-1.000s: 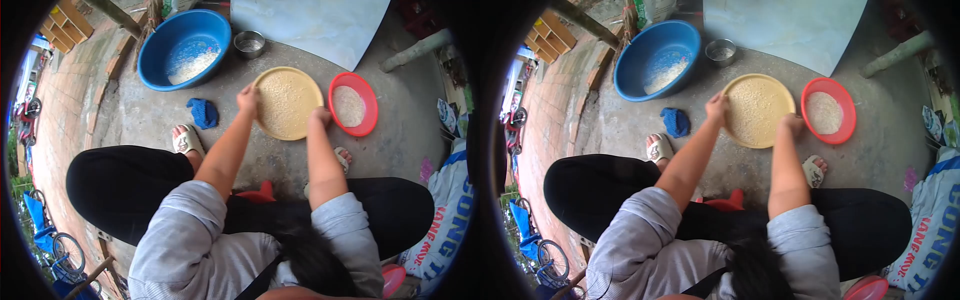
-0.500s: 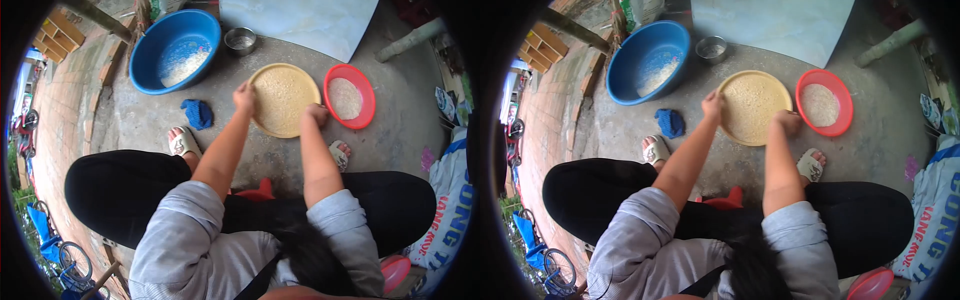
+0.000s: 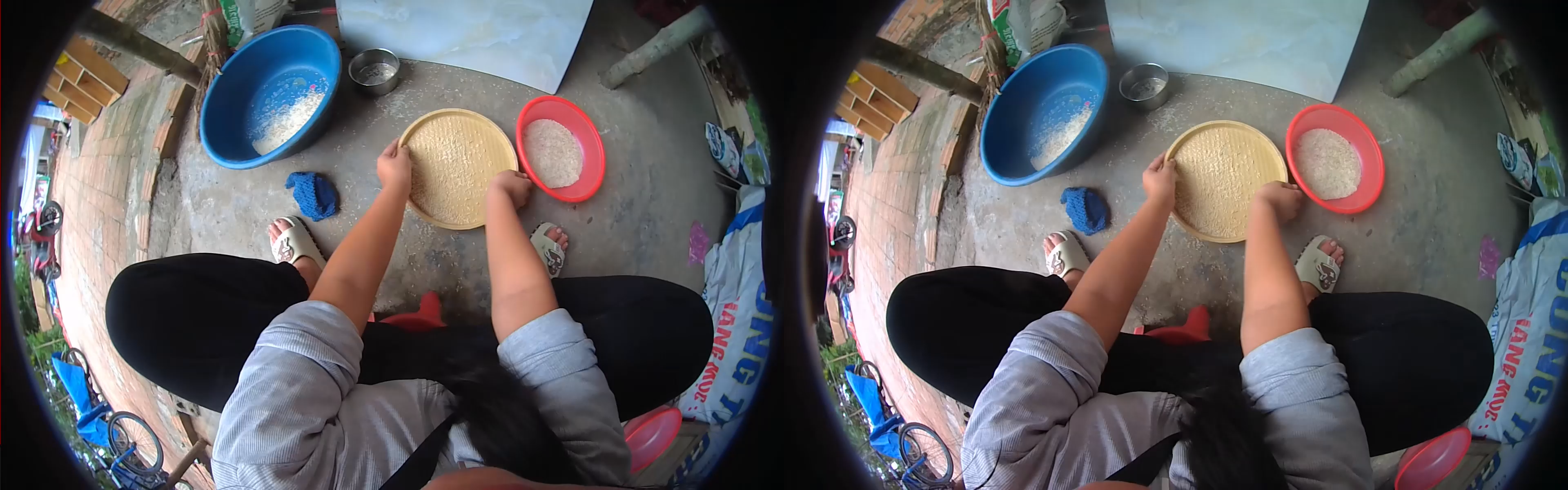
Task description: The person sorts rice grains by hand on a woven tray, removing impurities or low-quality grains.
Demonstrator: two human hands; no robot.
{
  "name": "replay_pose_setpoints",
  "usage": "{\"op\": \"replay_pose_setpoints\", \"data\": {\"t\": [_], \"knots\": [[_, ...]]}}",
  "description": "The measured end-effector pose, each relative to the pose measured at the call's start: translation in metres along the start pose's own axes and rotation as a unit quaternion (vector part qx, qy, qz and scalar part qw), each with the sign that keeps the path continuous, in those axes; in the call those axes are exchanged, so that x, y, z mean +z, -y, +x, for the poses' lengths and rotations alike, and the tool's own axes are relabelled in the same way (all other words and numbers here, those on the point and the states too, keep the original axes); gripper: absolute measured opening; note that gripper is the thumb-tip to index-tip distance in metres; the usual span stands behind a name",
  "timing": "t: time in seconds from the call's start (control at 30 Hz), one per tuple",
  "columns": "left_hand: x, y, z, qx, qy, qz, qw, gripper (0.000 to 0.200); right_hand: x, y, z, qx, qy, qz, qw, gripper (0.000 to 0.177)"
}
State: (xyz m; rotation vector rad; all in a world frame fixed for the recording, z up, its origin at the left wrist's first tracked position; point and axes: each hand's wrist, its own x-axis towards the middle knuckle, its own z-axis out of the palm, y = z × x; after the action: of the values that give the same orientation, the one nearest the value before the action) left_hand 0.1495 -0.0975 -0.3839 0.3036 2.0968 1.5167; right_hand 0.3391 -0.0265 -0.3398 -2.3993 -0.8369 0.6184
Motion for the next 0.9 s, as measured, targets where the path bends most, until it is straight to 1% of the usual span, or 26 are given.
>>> {"op": "replay_pose_setpoints", "data": {"t": [0.03, 0.07, 0.1, 0.13, 0.17, 0.2, 0.23, 0.27, 0.3, 0.33, 0.37, 0.4, 0.43, 0.47, 0.5, 0.57, 0.6, 0.63, 0.67, 0.7, 0.73, 0.77, 0.83, 0.87, 0.9], "knots": [[-0.001, -0.004, -0.003, -0.018, -0.004, 0.021, 1.000, 0.029, -0.005, 0.000, -0.008, -0.002, -0.082, -0.036, 0.996, 0.034], [-0.011, -0.005, 0.005, -0.024, 0.007, -0.003, 1.000, 0.029, 0.003, -0.006, -0.012, 0.001, -0.020, -0.007, 1.000, 0.033], [-0.025, -0.002, 0.020, -0.028, 0.014, -0.029, 0.999, 0.029, 0.011, -0.010, -0.023, -0.028, -0.007, -0.034, 0.999, 0.033], [-0.046, -0.011, 0.028, -0.039, 0.010, -0.023, 0.999, 0.029, 0.006, -0.005, -0.045, -0.050, 0.045, -0.046, 0.997, 0.035], [-0.065, -0.020, 0.032, -0.047, 0.004, -0.014, 0.999, 0.029, 0.036, -0.023, -0.045, -0.099, 0.109, 0.027, 0.989, 0.037], [-0.074, -0.016, 0.038, -0.047, 0.000, -0.015, 0.999, 0.029, 0.045, -0.026, -0.054, -0.142, 0.146, 0.027, 0.979, 0.036], [-0.083, -0.010, 0.045, -0.031, -0.031, -0.010, 0.999, 0.028, 0.045, -0.025, -0.056, -0.141, 0.151, 0.029, 0.978, 0.036], [-0.090, -0.005, 0.051, -0.013, -0.060, -0.003, 0.998, 0.028, 0.044, -0.023, -0.054, -0.177, 0.183, 0.063, 0.965, 0.035], [-0.084, -0.004, 0.048, -0.037, -0.047, -0.046, 0.997, 0.027, 0.044, -0.022, -0.050, -0.211, 0.215, 0.100, 0.948, 0.034], [-0.069, -0.002, 0.039, -0.061, -0.032, -0.088, 0.994, 0.026, 0.051, -0.023, -0.031, -0.188, 0.191, 0.116, 0.956, 0.032], [-0.046, 0.014, 0.039, -0.023, -0.064, -0.059, 0.996, 0.029, 0.039, -0.017, -0.017, -0.152, 0.181, 0.093, 0.967, 0.032], [-0.027, 0.005, 0.020, -0.035, -0.058, -0.057, 0.996, 0.031, 0.027, -0.013, -0.002, -0.113, 0.160, 0.042, 0.980, 0.034], [-0.011, -0.006, 0.000, -0.022, -0.027, -0.049, 0.998, 0.034, 0.015, -0.012, 0.014, -0.100, 0.138, -0.002, 0.985, 0.034], [0.002, -0.009, -0.013, 0.006, -0.005, -0.030, 1.000, 0.035, -0.001, -0.008, 0.012, -0.052, 0.058, -0.045, 0.996, 0.032], [0.004, -0.014, -0.014, 0.006, 0.000, -0.031, 1.000, 0.035, -0.004, -0.008, 0.009, -0.050, 0.054, -0.044, 0.996, 0.032], [0.008, -0.022, -0.016, 0.011, 0.020, 0.000, 1.000, 0.032, -0.006, -0.009, -0.004, -0.036, -0.063, -0.086, 0.994, 0.028], [-0.003, -0.024, -0.005, 0.026, 0.016, 0.022, 0.999, 0.031, -0.007, -0.010, -0.012, -0.058, 0.022, -0.069, 0.996, 0.028], [-0.018, -0.028, 0.006, -0.016, 0.024, -0.034, 0.999, 0.029, 0.006, -0.013, -0.022, -0.092, 0.029, -0.076, 0.992, 0.027], [-0.036, -0.030, 0.015, -0.005, 0.027, -0.069, 0.997, 0.028, 0.026, -0.023, -0.024, -0.152, 0.079, -0.103, 0.980, 0.025], [-0.056, -0.034, 0.024, -0.013, -0.006, -0.034, 0.999, 0.028, 0.033, -0.024, -0.039, -0.183, 0.142, -0.019, 0.973, 0.022], [-0.074, -0.022, 0.040, 0.006, -0.023, -0.026, 0.999, 0.027, 0.043, -0.029, -0.050, -0.254, 0.149, 0.041, 0.955, 0.019], [-0.086, -0.010, 0.051, 0.024, -0.056, -0.033, 0.998, 0.027, 0.045, -0.027, -0.051, -0.253, 0.153, 0.044, 0.954, 0.019], [-0.086, -0.007, 0.044, -0.046, -0.065, -0.105, 0.991, 0.027, 0.051, -0.020, -0.045, -0.266, 0.220, 0.103, 0.933, 0.016], [-0.075, -0.005, 0.036, -0.060, -0.072, -0.135, 0.986, 0.027, 0.051, -0.016, -0.034, -0.254, 0.191, 0.099, 0.943, 0.015], [-0.058, -0.002, 0.026, -0.076, -0.091, -0.095, 0.988, 0.027, 0.043, -0.013, -0.024, -0.231, 0.161, 0.113, 0.953, 0.014]]}}
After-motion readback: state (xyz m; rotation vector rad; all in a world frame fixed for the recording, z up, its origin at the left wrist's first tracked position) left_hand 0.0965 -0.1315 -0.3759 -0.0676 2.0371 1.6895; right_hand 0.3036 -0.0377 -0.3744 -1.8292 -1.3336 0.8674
